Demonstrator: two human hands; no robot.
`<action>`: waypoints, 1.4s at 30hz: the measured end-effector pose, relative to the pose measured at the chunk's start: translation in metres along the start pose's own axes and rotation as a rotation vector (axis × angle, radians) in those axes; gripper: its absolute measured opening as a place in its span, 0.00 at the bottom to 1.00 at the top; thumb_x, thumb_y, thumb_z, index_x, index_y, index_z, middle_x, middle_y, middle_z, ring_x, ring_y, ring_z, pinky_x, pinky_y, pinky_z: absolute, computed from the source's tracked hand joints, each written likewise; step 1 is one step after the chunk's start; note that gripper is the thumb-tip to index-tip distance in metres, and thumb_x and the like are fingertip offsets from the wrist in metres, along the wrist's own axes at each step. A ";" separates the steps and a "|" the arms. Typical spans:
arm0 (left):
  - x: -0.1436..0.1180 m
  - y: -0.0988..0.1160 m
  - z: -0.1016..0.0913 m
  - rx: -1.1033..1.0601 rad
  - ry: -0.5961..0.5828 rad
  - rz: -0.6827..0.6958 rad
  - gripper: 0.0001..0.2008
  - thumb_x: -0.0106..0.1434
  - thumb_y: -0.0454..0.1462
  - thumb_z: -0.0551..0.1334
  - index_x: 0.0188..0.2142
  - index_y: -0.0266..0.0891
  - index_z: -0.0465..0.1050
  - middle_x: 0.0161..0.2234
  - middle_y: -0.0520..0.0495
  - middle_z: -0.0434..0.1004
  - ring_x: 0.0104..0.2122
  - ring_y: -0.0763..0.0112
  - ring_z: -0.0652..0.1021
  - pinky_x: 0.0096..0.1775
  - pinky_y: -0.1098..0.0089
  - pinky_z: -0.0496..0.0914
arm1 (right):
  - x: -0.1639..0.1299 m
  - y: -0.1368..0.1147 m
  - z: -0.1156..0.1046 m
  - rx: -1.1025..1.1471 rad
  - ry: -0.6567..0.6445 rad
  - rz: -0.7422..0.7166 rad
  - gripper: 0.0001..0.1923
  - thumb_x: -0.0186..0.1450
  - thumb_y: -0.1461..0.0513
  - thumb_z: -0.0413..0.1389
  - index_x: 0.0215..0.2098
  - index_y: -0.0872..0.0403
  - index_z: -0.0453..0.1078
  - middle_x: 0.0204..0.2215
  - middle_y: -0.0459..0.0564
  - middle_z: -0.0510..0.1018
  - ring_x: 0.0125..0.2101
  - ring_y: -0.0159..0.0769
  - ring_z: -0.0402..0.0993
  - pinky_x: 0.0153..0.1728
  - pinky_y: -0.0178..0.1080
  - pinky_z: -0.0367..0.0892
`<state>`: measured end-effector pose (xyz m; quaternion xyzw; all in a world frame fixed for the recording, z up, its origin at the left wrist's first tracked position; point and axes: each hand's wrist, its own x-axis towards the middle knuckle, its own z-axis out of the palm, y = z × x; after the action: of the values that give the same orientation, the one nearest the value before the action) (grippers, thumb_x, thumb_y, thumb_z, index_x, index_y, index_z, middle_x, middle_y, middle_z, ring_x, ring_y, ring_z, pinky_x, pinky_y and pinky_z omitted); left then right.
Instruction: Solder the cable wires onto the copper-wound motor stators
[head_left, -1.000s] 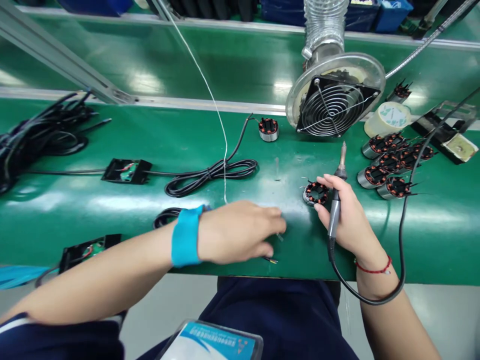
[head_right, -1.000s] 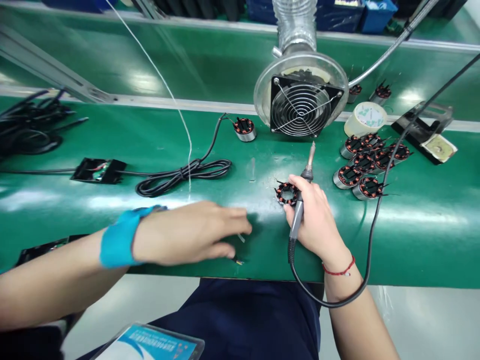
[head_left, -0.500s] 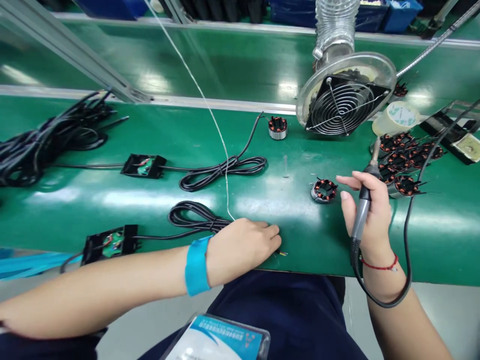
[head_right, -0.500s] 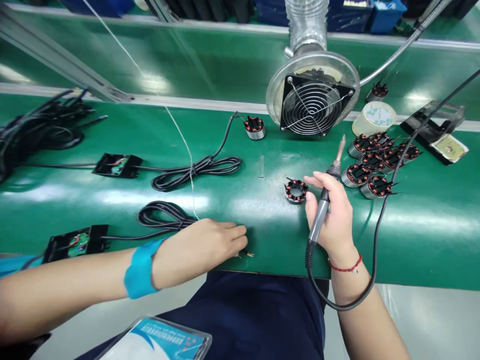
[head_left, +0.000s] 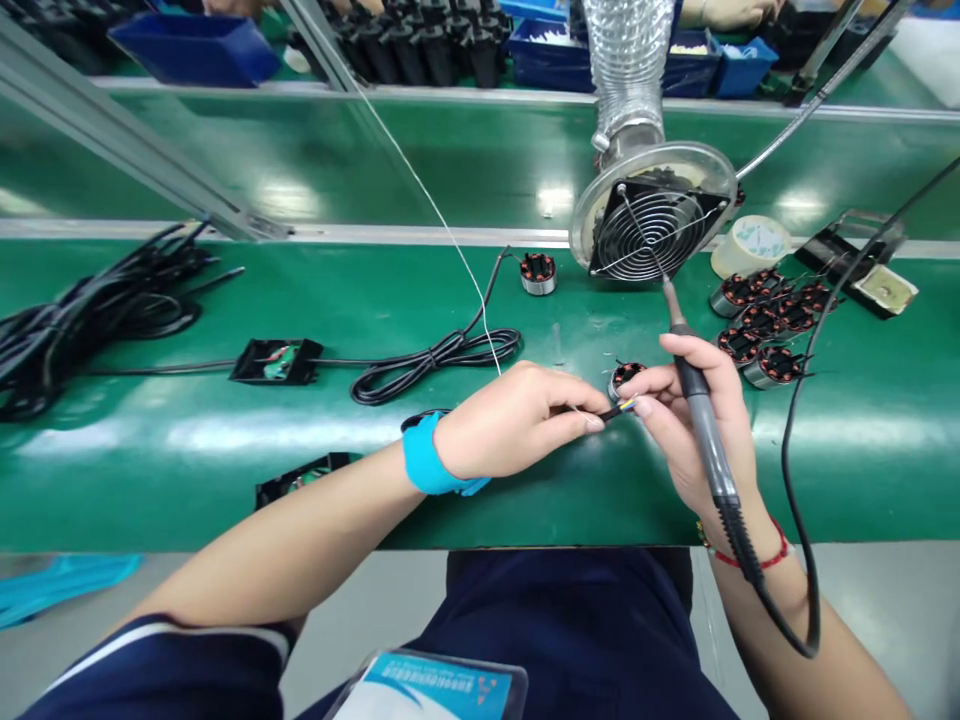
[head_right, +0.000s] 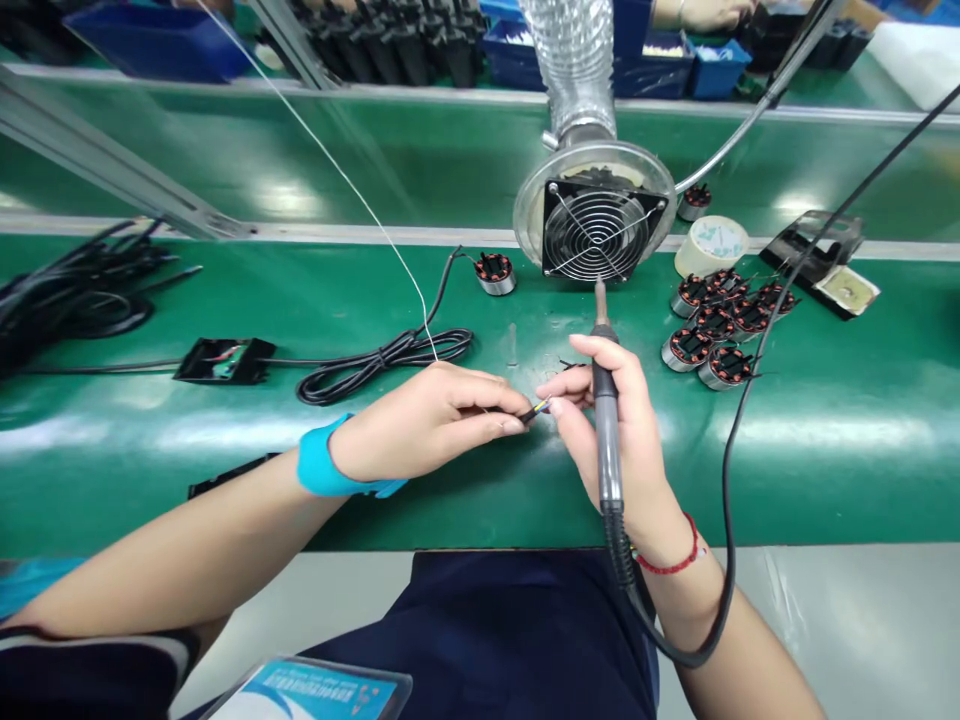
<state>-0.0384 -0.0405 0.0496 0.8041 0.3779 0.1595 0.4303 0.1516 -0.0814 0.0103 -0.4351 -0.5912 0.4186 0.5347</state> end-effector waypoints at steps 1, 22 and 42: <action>-0.001 -0.001 0.002 -0.015 -0.003 0.021 0.08 0.65 0.34 0.60 0.37 0.38 0.80 0.32 0.50 0.82 0.29 0.75 0.76 0.37 0.75 0.67 | 0.000 0.001 0.000 0.050 -0.005 0.023 0.22 0.65 0.64 0.59 0.55 0.45 0.61 0.35 0.43 0.80 0.36 0.32 0.78 0.40 0.39 0.76; 0.009 -0.009 0.027 -0.499 0.139 -0.149 0.09 0.65 0.39 0.58 0.31 0.38 0.63 0.25 0.56 0.62 0.24 0.78 0.63 0.28 0.74 0.60 | -0.009 0.018 -0.001 0.012 0.003 -0.066 0.27 0.64 0.69 0.59 0.57 0.44 0.60 0.38 0.43 0.76 0.36 0.29 0.76 0.39 0.36 0.74; 0.030 -0.009 0.005 -0.479 0.032 -0.242 0.04 0.56 0.33 0.63 0.26 0.34 0.72 0.23 0.56 0.69 0.25 0.79 0.67 0.31 0.75 0.62 | 0.001 0.017 0.014 -0.094 0.118 -0.087 0.22 0.64 0.67 0.59 0.53 0.44 0.62 0.34 0.42 0.76 0.34 0.31 0.75 0.37 0.38 0.73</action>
<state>-0.0195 -0.0178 0.0372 0.6256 0.4297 0.2046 0.6182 0.1387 -0.0759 -0.0072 -0.4574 -0.5962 0.3405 0.5652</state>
